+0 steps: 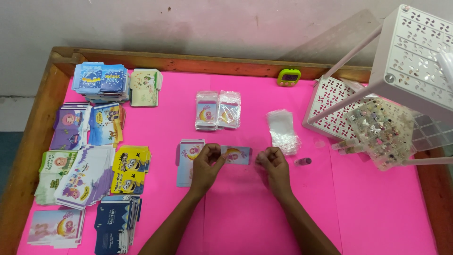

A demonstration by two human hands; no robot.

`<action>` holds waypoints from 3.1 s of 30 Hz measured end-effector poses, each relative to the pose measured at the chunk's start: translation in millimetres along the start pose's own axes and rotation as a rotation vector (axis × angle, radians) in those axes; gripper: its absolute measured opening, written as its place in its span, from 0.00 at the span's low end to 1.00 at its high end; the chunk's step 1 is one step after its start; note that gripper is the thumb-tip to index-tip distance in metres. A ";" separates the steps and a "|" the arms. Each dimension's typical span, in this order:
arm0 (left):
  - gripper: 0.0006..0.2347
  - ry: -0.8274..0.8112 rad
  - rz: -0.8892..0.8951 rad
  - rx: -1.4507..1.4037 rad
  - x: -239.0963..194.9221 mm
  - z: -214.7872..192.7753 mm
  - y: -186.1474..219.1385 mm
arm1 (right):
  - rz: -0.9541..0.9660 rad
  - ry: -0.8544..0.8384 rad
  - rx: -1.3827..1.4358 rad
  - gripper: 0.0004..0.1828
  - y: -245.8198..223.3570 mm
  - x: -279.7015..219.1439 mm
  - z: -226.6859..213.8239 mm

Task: Packaging small illustrated cards into plastic sleeves and then into paper envelopes.

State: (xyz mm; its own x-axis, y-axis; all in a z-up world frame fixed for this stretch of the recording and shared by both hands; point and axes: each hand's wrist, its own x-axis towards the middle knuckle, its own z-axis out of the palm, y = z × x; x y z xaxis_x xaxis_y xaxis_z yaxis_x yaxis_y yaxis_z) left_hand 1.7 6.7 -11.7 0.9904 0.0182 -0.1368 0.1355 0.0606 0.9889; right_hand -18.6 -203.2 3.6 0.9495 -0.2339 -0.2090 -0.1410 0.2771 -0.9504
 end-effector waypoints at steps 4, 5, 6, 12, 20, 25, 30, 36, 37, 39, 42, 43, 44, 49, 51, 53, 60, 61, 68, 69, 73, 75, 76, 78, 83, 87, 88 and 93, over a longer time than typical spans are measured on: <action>0.09 0.042 -0.067 -0.065 -3.3 4.5 15.0 | -0.009 0.027 -0.022 0.06 3.6 3.8 -7.1; 0.12 0.042 -0.094 -0.103 -3.5 5.0 19.2 | 0.010 0.039 -0.031 0.05 5.7 4.2 -7.1; 0.16 0.042 -0.121 -0.140 -3.7 5.5 23.5 | 0.030 0.049 -0.041 0.05 7.8 5.0 -7.1; 0.17 -0.024 -0.133 -0.147 -3.4 8.5 8.7 | 0.069 0.024 -0.104 0.12 -7.0 -4.7 6.7; 0.19 -0.137 -0.249 -0.171 -12.4 18.8 12.6 | 0.047 -0.071 -0.229 0.14 16.2 -12.9 6.4; 0.14 -0.136 -0.221 0.010 -6.6 11.9 5.3 | 0.040 -0.016 -0.257 0.10 12.3 -9.2 3.4; 0.08 -0.127 -0.138 0.319 -10.7 13.8 19.5 | 0.076 -0.061 -0.200 0.17 8.4 -10.2 3.9; 0.07 -0.173 -0.023 0.264 -17.8 22.6 19.7 | 0.070 -0.128 -0.143 0.27 13.5 -9.5 2.7; 0.07 -0.172 -0.023 0.264 -17.7 21.9 20.5 | 0.071 -0.129 -0.143 0.27 14.6 -9.2 1.4; 0.07 -0.166 0.022 0.282 -17.0 20.1 22.5 | 0.047 -0.133 -0.126 0.28 16.5 -8.3 -0.7; 0.06 -0.160 0.003 0.274 -16.9 20.3 23.7 | 0.002 -0.125 -0.213 0.27 10.0 -8.9 1.3; 0.06 -0.158 0.005 0.274 -16.1 19.0 24.1 | 0.001 -0.126 -0.212 0.27 11.9 -6.2 -1.1; 0.07 -0.134 0.008 0.287 -15.6 18.2 24.3 | -0.030 -0.104 -0.234 0.24 13.5 -3.4 -4.0; 0.06 -0.087 0.010 0.309 -11.4 12.8 25.0 | -0.112 -0.052 -0.261 0.19 17.7 6.2 -14.2; 0.05 -0.043 0.017 0.304 -7.3 9.2 26.1 | -0.128 -0.013 -0.244 0.16 8.8 7.3 -12.1; 0.05 -0.050 0.045 0.302 -7.2 8.6 29.2 | -0.107 -0.029 -0.210 0.17 9.1 4.3 -6.8; 0.05 -0.051 0.078 0.308 -4.4 6.8 18.8 | -0.039 -0.018 -0.197 0.16 7.7 -5.0 9.8; 0.05 -0.054 0.079 0.309 -5.7 7.3 17.1 | -0.040 -0.015 -0.195 0.16 7.8 -2.9 6.1; 0.05 -0.186 0.296 0.343 -15.1 12.5 24.2 | -0.023 0.071 -0.213 0.17 -5.8 15.7 15.7; 0.05 -0.252 0.376 0.391 -16.7 13.5 29.3 | -0.019 0.061 -0.216 0.18 -7.3 18.3 19.9; 0.05 -0.297 0.528 0.492 -20.4 12.6 40.9 | -0.029 0.026 -0.243 0.17 -7.4 45.4 34.2; 0.04 -0.327 0.627 0.531 -22.2 9.5 54.8 | -0.041 0.000 -0.269 0.20 -2.5 64.1 39.7; 0.04 -0.322 0.628 0.532 -21.9 8.7 54.3 | -0.042 -0.005 -0.270 0.20 -2.8 68.0 44.9; 0.03 -0.338 0.688 0.557 -20.8 7.1 53.4 | -0.025 0.017 -0.386 0.19 -3.7 76.1 55.8; 0.03 -0.359 0.711 0.543 -19.6 3.0 52.8 | -0.002 0.040 -0.434 0.19 -3.5 81.6 67.1; 0.03 -0.363 0.732 0.547 -18.4 2.2 44.7 | 0.004 0.046 -0.579 0.18 3.9 89.3 64.0; 0.03 -0.362 0.732 0.546 -18.8 1.4 46.6 | 0.004 0.046 -0.580 0.18 1.8 88.1 65.2; 0.02 -0.339 0.723 0.589 -18.5 -0.9 53.0 | -0.060 0.042 -0.764 0.15 -7.7 82.2 67.9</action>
State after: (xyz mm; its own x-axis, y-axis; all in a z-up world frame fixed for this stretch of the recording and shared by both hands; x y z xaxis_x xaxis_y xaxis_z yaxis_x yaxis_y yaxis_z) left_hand -9.5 10.4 43.1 0.7825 -0.4368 0.4438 -0.6041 -0.3597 0.7111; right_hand 79.5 -161.2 9.3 0.9524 -0.2676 -0.1458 -0.2583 -0.4551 -0.8521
